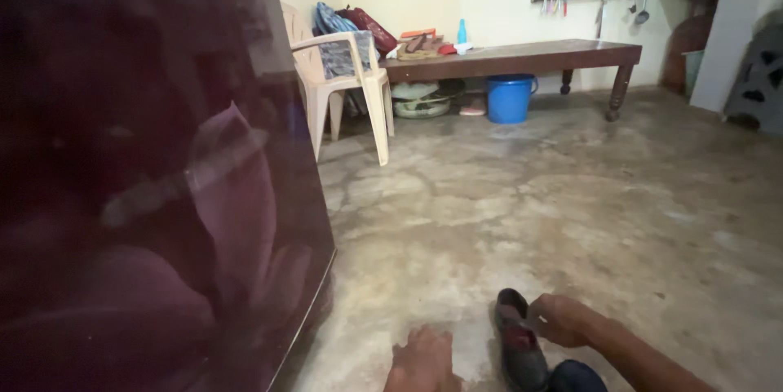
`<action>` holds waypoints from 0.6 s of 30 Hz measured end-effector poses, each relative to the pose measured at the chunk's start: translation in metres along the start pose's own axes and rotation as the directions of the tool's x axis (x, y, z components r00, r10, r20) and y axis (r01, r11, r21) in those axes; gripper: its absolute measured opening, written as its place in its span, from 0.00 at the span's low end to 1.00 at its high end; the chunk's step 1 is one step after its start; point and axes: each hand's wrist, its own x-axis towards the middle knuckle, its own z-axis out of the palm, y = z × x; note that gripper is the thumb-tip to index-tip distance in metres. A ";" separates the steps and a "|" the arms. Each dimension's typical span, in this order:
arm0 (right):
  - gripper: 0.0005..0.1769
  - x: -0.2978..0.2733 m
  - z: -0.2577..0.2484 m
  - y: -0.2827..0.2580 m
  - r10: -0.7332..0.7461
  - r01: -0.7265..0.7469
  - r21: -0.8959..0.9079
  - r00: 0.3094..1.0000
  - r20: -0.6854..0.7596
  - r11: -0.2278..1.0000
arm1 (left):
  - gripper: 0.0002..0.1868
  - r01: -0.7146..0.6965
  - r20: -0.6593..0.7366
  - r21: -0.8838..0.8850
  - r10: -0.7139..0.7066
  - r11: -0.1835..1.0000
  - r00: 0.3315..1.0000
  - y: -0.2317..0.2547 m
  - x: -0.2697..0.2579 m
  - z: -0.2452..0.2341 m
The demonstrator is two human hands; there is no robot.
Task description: The person picks up various pairs of shoes, including sandals and sneakers, from the floor and places them onto a wooden shoe rack. They arrange the footwear on different shelves, moving from the floor to the shelf repeatedly.
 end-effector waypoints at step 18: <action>0.18 -0.051 0.004 0.028 0.384 -0.381 -0.045 0.915 0.123 0.923 | 0.37 0.052 0.012 -0.021 -0.051 0.998 0.999 0.023 0.057 0.069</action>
